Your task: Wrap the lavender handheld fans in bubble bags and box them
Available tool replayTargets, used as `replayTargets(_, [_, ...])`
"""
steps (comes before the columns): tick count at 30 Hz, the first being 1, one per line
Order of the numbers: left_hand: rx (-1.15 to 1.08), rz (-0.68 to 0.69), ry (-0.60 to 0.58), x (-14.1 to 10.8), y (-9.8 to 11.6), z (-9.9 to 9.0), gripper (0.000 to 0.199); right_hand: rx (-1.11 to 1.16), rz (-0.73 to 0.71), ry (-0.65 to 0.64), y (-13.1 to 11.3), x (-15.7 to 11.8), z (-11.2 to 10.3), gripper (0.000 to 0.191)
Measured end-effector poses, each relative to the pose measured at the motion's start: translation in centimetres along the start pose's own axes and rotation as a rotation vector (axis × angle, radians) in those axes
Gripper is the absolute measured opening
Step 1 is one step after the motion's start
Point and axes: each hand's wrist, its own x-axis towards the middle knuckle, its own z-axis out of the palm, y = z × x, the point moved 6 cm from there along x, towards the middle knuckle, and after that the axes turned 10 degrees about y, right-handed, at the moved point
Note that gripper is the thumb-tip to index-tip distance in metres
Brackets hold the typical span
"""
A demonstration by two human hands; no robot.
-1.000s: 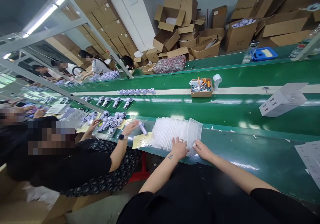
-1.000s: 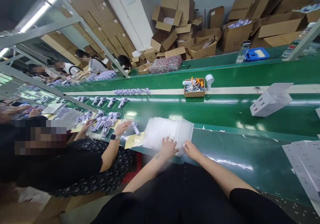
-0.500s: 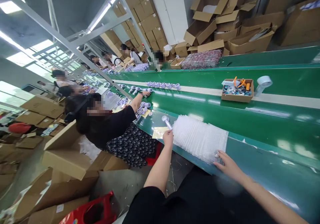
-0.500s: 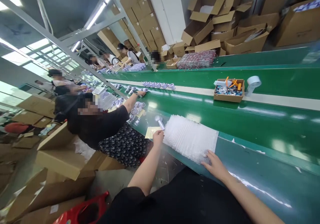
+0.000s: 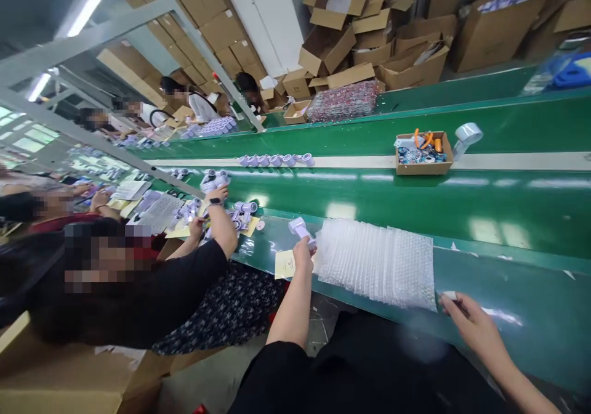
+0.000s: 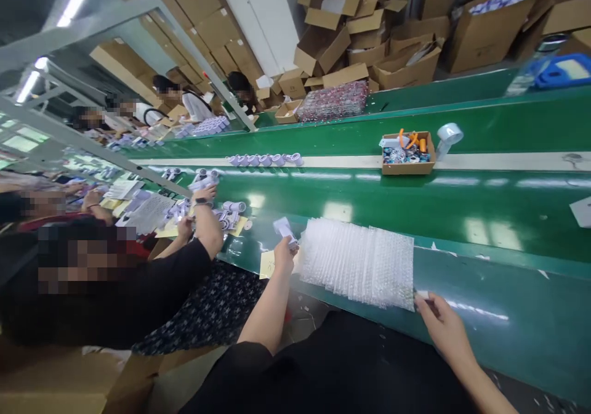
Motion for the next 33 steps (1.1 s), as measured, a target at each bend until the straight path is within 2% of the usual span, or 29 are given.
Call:
replayTargets(2, [-0.076, 0.016, -0.144, -3.5, 0.8, 1.8, 0.029, 0.231, 0.154, -0.015, -2.2, -0.6, 0.7, 0.033])
replayTargets(3, [-0.110, 0.020, -0.253, -6.0, 0.9, 3.2, 0.032, 0.360, 0.229, -0.074, -3.5, -0.7, 1.5, 0.035])
replayTargets(4, [-0.152, 0.017, -0.412, -9.0, 0.8, 5.0, 0.036, 0.475, 0.291, -0.173, -5.0, -0.8, 2.5, 0.038])
replayTargets(6, [-0.147, 0.005, -0.765, -15.6, -0.1, 8.9, 0.045, 0.650, 0.317, -0.384, -8.0, -0.6, 4.1, 0.041])
replayTargets(7, [-0.080, -0.006, -0.942, -18.9, -0.9, 10.7, 0.050, 0.701, 0.325, -0.424, -9.0, -0.3, 4.4, 0.041])
replayTargets(9, [0.097, 0.080, -1.237, -24.1, -2.6, 13.3, 0.055, 0.765, 0.367, -0.355, -9.5, 0.8, 3.3, 0.036])
replayTargets(10, [0.208, 0.199, -1.313, -25.5, -3.3, 14.1, 0.053, 0.786, 0.392, -0.270, -9.1, 1.4, 2.1, 0.032])
replayTargets(12, [0.476, 0.567, -1.315, -26.4, -4.4, 15.0, 0.044, 0.792, 0.424, -0.106, -7.5, 2.4, -1.1, 0.025])
replayTargets(14, [0.777, 0.941, -1.210, -25.8, -5.5, 15.3, 0.029, 0.733, 0.426, -0.030, -5.5, 2.8, -4.6, 0.021])
replayTargets(15, [0.910, 1.068, -1.169, -25.3, -6.2, 15.4, 0.021, 0.689, 0.436, -0.023, -4.4, 2.8, -6.2, 0.021])
replayTargets(17, [1.078, 1.172, -1.133, -24.5, -7.4, 15.5, 0.011, 0.606, 0.473, -0.041, -2.5, 2.4, -8.6, 0.021])
replayTargets(20, [1.109, 1.147, -1.069, -23.9, -7.7, 16.2, 0.016, 0.539, 0.509, -0.135, -1.0, 1.1, -9.9, 0.028])
replayTargets(23, [1.066, 1.116, -0.949, -24.4, -6.6, 17.2, 0.020, 0.570, 0.494, -0.274, -1.5, -0.6, -9.1, 0.038])
replayTargets(25, [0.973, 1.071, -0.910, -25.3, -5.5, 17.9, 0.024, 0.627, 0.492, -0.392, -2.6, -1.7, -7.9, 0.049])
replayTargets(27, [0.769, 0.920, -0.951, -26.3, -4.8, 18.4, 0.021, 0.661, 0.499, -0.502, -3.7, -2.5, -6.8, 0.062])
replayTargets(29, [0.519, 0.677, -1.000, -26.9, -4.5, 18.5, 0.017, 0.670, 0.494, -0.562, -4.5, -2.7, -6.3, 0.066])
replayTargets(31, [0.331, 0.449, -0.977, -26.9, -4.5, 18.4, 0.012, 0.652, 0.478, -0.549, -4.7, -2.5, -6.3, 0.061])
replayTargets(33, [0.218, 0.319, -0.919, -26.7, -4.4, 18.1, 0.011, 0.608, 0.474, -0.495, -4.3, -2.3, -6.6, 0.055])
